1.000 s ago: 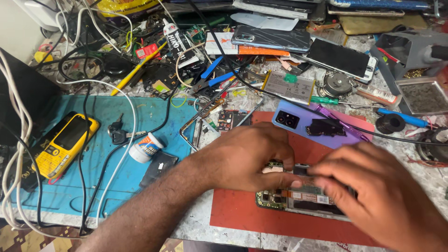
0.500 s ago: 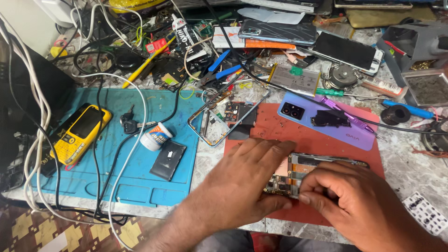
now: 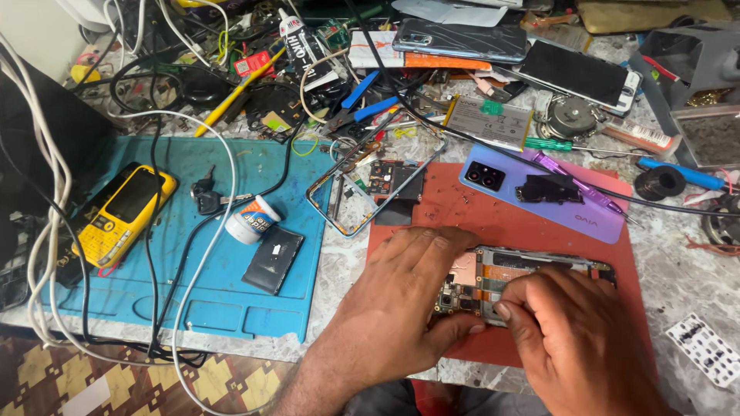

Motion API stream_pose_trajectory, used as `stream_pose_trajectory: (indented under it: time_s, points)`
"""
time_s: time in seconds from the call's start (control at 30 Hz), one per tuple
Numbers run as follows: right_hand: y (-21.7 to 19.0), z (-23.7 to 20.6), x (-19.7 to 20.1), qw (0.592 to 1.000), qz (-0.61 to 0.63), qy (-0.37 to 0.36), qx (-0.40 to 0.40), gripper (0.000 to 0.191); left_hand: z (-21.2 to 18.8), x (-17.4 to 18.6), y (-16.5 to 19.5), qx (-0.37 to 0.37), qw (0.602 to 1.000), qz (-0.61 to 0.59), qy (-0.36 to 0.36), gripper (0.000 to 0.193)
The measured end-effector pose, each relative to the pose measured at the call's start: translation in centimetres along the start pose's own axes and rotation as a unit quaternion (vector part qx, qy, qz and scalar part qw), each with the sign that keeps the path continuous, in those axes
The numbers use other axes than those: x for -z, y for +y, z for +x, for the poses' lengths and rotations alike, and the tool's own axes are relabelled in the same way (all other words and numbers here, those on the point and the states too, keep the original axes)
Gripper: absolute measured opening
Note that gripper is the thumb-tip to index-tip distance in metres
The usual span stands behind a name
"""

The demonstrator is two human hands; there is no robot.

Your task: The person disassembles a smartphone by removing the back cover, disconnecting internal connectors, and extracting the battery and motherboard. The device is fully opened and its components are separated on the workbench.

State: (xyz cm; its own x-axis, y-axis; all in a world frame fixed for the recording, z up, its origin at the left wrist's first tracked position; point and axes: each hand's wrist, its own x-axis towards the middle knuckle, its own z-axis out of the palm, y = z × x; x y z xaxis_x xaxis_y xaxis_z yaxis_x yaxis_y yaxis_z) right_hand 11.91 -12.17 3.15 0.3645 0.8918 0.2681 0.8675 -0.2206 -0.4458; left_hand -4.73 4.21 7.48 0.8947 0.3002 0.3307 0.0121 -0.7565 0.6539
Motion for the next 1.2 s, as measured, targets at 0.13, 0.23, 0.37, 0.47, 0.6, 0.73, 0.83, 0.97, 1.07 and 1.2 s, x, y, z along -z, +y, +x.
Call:
stream_pose_trajectory:
  time_s: [0.13, 0.23, 0.37, 0.47, 0.6, 0.73, 0.83, 0.97, 1.07, 1.2]
  points:
    - [-0.8, 0.4, 0.2, 1.0, 0.006, 0.008, -0.015, 0.013, -0.1, 0.0, 0.0, -0.003, 1.0, 0.01, 0.007, 0.071]
    - [-1.2, 0.5, 0.2, 0.999, 0.015, 0.027, -0.021, 0.011, 0.0, -0.3, -0.2, -0.004, 1.0, 0.018, 0.012, 0.071]
    - [-1.3, 0.5, 0.1, 0.999, -0.003, 0.044, -0.024, 0.013, 0.0, -0.5, -0.4, 0.005, 0.999, 0.033, 0.011, 0.072]
    - [-1.5, 0.5, 0.0, 0.997, 0.011, 0.075, -0.013, 0.013, 0.0, -0.7, -0.5, 0.014, 0.999, 0.028, 0.008, 0.072]
    - [-1.5, 0.6, 0.0, 0.995, 0.01, 0.095, -0.004, 0.014, -0.1, -0.7, -0.5, 0.005, 0.999, 0.033, 0.022, 0.072]
    - [-1.3, 0.8, 0.1, 0.998, -0.02, 0.064, -0.011, 0.01, 0.0, -0.7, -0.5, 0.027, 0.999, 0.03, 0.014, 0.072]
    - [-0.2, 1.1, 1.3, 0.997, 0.066, 0.033, 0.016, 0.007, 0.1, -0.6, -0.4, 0.033, 0.999, 0.024, 0.015, 0.075]
    - [1.3, 0.9, 3.3, 0.99, 0.119, -0.044, -0.056, 0.019, 0.1, -0.7, -0.4, 0.042, 0.999, 0.022, 0.015, 0.075]
    - [1.4, 0.8, 3.0, 0.997, 0.07, -0.02, 0.007, 0.03, 0.1, -0.7, -0.5, 0.041, 0.999, 0.03, 0.015, 0.076]
    - [0.6, 0.7, 1.7, 0.998, 0.014, 0.01, 0.057, 0.029, 0.1, -0.7, -0.4, 0.014, 0.999, 0.044, 0.026, 0.075]
